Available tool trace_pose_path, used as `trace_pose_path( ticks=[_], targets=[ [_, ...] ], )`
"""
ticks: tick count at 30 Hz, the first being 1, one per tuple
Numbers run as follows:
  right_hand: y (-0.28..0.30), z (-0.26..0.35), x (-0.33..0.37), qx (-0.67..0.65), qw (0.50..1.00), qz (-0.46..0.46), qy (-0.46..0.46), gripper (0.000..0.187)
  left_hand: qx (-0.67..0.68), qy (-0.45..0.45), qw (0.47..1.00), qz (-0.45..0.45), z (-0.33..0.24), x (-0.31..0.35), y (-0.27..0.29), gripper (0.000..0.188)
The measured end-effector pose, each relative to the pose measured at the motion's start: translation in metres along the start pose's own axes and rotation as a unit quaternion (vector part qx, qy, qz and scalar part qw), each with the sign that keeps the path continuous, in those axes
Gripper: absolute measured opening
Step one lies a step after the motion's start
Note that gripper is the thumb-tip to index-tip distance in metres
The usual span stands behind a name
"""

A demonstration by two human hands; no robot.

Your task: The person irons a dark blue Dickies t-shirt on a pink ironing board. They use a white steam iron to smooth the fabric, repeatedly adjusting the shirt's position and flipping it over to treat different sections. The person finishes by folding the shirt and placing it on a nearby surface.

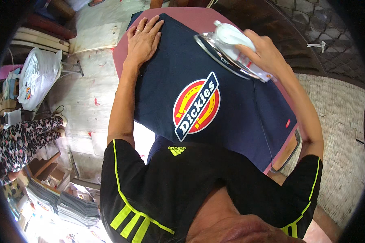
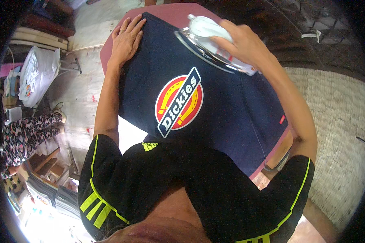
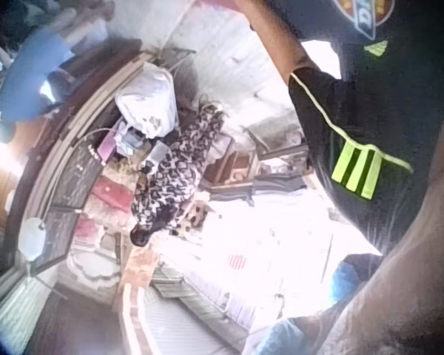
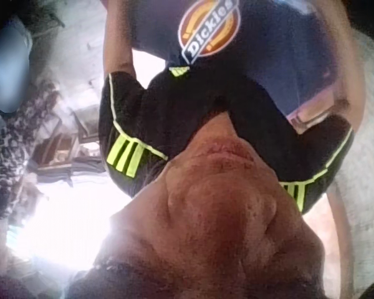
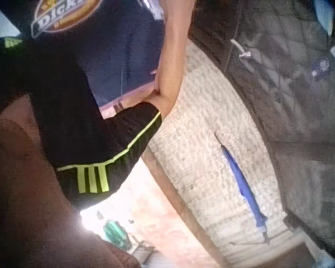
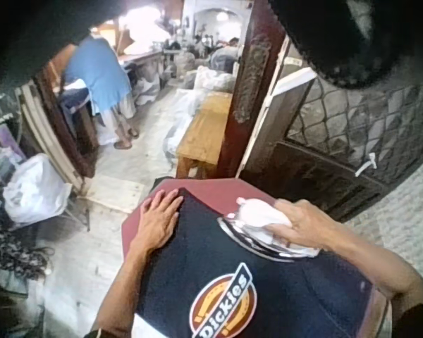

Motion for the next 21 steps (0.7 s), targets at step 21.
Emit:
trace_pose_path(
  ticks=[21],
  targets=[
    [-0.031, 0.051, -0.122, -0.026, 0.998, 0.017, -0.059, 0.046, 0.229, 0.133, 0.949, -0.173, 0.029, 0.004, 0.012, 0.037]
  ],
)
Point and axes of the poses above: each hand's wrist, its own x-axis away from the middle knuckle, its own y-axis out of the back of the hand, z = x × y, the point moved 4 cm from there along -x, towards the middle knuckle, and after that the axes turned 11 degrees about x, right-handed, at the moved point
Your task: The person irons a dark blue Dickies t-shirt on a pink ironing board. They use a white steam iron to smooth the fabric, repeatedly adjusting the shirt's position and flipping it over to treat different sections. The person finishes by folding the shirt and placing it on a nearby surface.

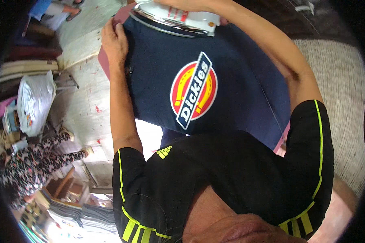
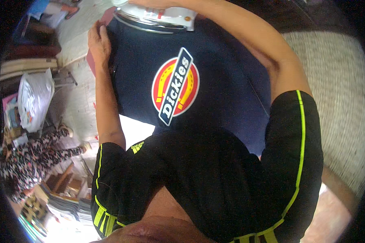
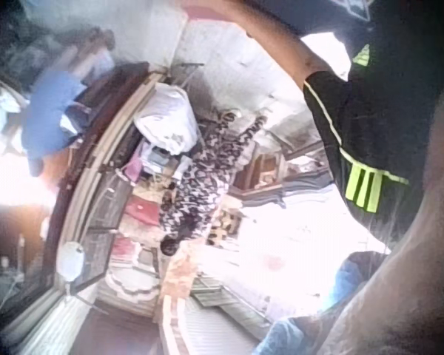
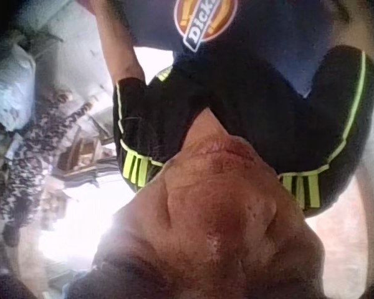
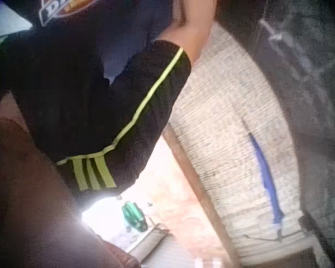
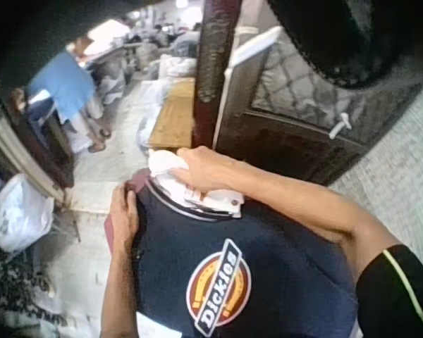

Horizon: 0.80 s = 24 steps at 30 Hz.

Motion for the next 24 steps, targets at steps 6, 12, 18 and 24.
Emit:
trace_pose_path(
  ticks=[6, 12, 18, 24],
  targets=[
    [0.069, -0.057, 0.18, 0.03, 0.974, 0.047, -0.218, 0.041, -0.046, 0.018, 0.998, 0.05, -0.01, -0.007, 0.0, 0.051],
    [0.123, -0.085, 0.376, 0.08, 0.942, -0.036, -0.323, 0.046, -0.043, -0.174, 0.958, 0.223, -0.161, 0.069, -0.094, 0.067],
    [0.118, -0.04, 0.431, -0.069, 0.88, -0.002, -0.47, 0.042, -0.072, -0.167, 0.916, 0.358, -0.218, 0.15, -0.123, 0.073],
    [0.031, -0.018, 0.38, -0.175, 0.888, -0.035, -0.423, 0.037, -0.129, -0.172, 0.919, 0.331, -0.17, 0.108, -0.123, 0.064]
  ],
)
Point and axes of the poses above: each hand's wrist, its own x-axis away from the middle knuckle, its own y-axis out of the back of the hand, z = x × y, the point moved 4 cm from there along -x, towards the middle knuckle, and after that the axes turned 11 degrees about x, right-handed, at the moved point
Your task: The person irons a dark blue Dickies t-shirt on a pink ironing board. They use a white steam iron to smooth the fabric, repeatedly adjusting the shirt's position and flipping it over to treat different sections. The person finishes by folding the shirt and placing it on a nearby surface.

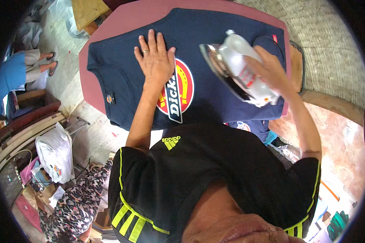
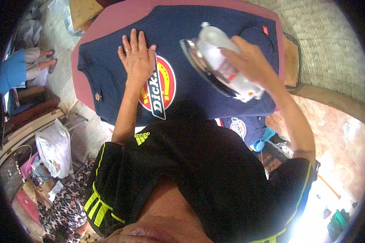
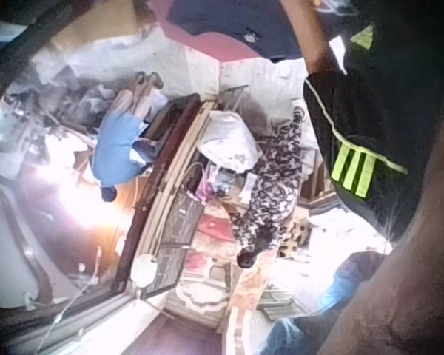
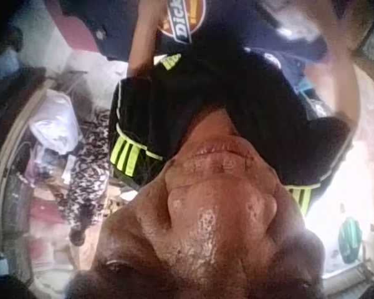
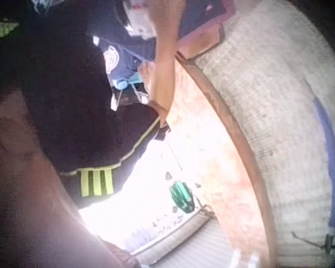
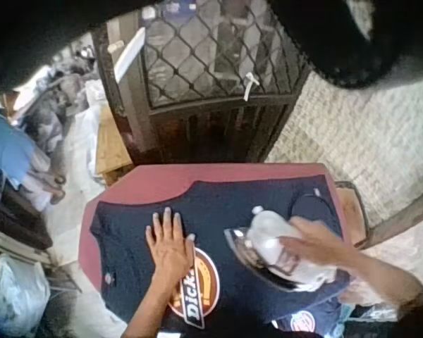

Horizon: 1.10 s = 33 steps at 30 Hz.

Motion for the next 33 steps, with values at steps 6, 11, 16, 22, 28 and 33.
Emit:
trace_pose_path(
  ticks=[6, 11, 16, 22, 28, 33],
  targets=[
    [-0.058, 0.04, -0.069, -0.003, 0.987, -0.133, 0.093, 0.039, 0.003, 0.006, 1.0, -0.016, 0.01, 0.003, 0.003, 0.061],
    [-0.062, 0.034, -0.148, 0.028, 0.96, -0.245, 0.134, 0.045, -0.004, -0.042, 0.997, -0.058, 0.02, 0.009, -0.013, 0.06],
    [-0.035, 0.029, -0.17, 0.076, 0.965, -0.224, 0.109, 0.051, -0.019, -0.062, 0.996, -0.056, -0.007, 0.003, 0.011, 0.06],
    [-0.058, 0.026, -0.072, 0.061, 0.979, -0.158, 0.11, 0.054, -0.022, -0.043, 0.998, -0.046, 0.009, 0.012, 0.002, 0.07],
    [-0.098, -0.003, 0.054, 0.054, 0.975, -0.182, 0.117, 0.054, -0.034, -0.011, 0.998, -0.049, -0.045, 0.107, 0.006, 0.069],
    [-0.132, 0.005, 0.132, -0.031, 0.982, -0.169, 0.084, 0.046, -0.047, -0.017, 0.996, -0.079, -0.044, 0.145, 0.005, 0.069]
  ],
)
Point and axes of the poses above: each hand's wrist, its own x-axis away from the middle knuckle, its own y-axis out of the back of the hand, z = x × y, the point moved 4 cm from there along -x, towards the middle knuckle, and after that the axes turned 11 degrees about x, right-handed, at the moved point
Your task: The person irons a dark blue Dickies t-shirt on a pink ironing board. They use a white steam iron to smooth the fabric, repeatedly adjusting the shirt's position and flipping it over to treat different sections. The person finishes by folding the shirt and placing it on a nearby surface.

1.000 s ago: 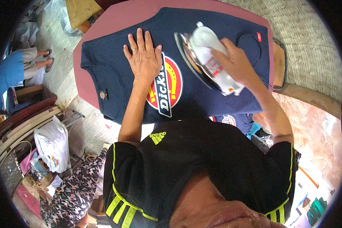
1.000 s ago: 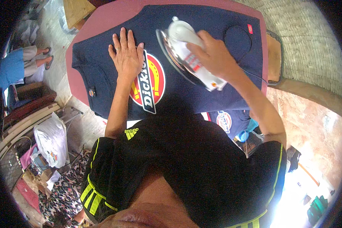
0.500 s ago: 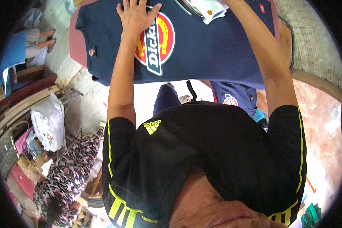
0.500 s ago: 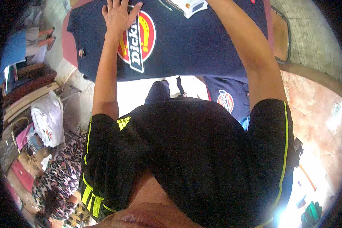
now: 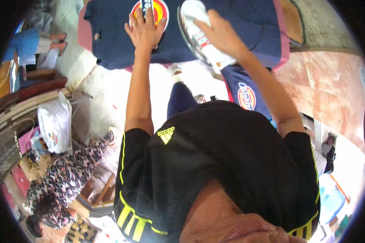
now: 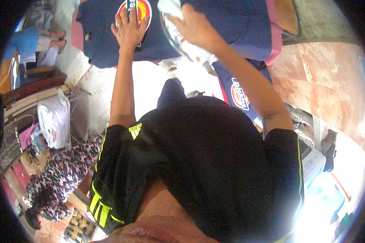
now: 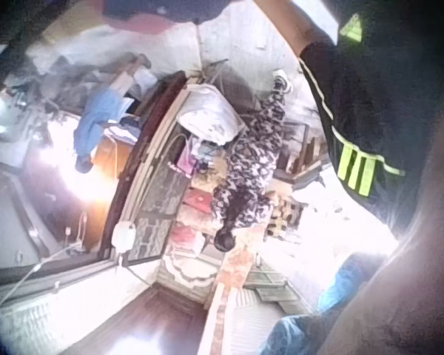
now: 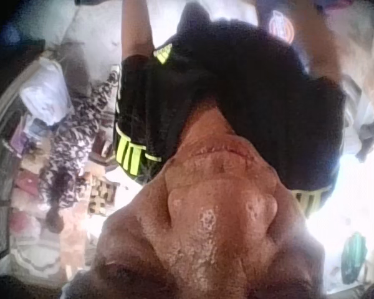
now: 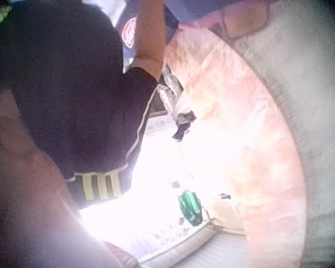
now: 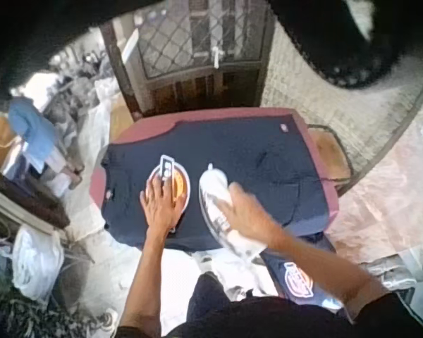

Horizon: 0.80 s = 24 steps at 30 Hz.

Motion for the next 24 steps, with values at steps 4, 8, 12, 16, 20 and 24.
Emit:
trace_pose_path(
  ticks=[4, 8, 12, 16, 20, 24],
  targets=[
    [-0.018, -0.015, 0.001, -0.148, 0.983, -0.027, -0.101, 0.043, -0.032, 0.027, 0.998, 0.055, -0.006, -0.01, 0.0, 0.069],
    [-0.012, -0.024, -0.052, -0.214, 0.964, -0.073, -0.138, 0.045, -0.039, 0.036, 0.995, 0.08, -0.008, -0.014, 0.003, 0.069],
    [0.011, -0.037, -0.114, -0.181, 0.969, -0.086, -0.144, 0.058, -0.024, 0.025, 0.997, 0.074, -0.014, -0.014, -0.001, 0.068],
    [0.032, -0.088, -0.178, -0.163, 0.962, -0.141, -0.166, 0.063, 0.047, -0.036, 0.995, 0.08, -0.05, -0.026, -0.011, 0.067],
    [0.064, -0.149, -0.221, -0.084, 0.956, -0.199, -0.197, 0.051, 0.168, -0.151, 0.961, 0.162, -0.127, -0.039, -0.027, 0.066],
    [0.084, -0.175, -0.251, -0.147, 0.945, -0.19, -0.223, 0.048, 0.24, -0.209, 0.927, 0.198, -0.201, -0.049, -0.063, 0.073]
  ],
)
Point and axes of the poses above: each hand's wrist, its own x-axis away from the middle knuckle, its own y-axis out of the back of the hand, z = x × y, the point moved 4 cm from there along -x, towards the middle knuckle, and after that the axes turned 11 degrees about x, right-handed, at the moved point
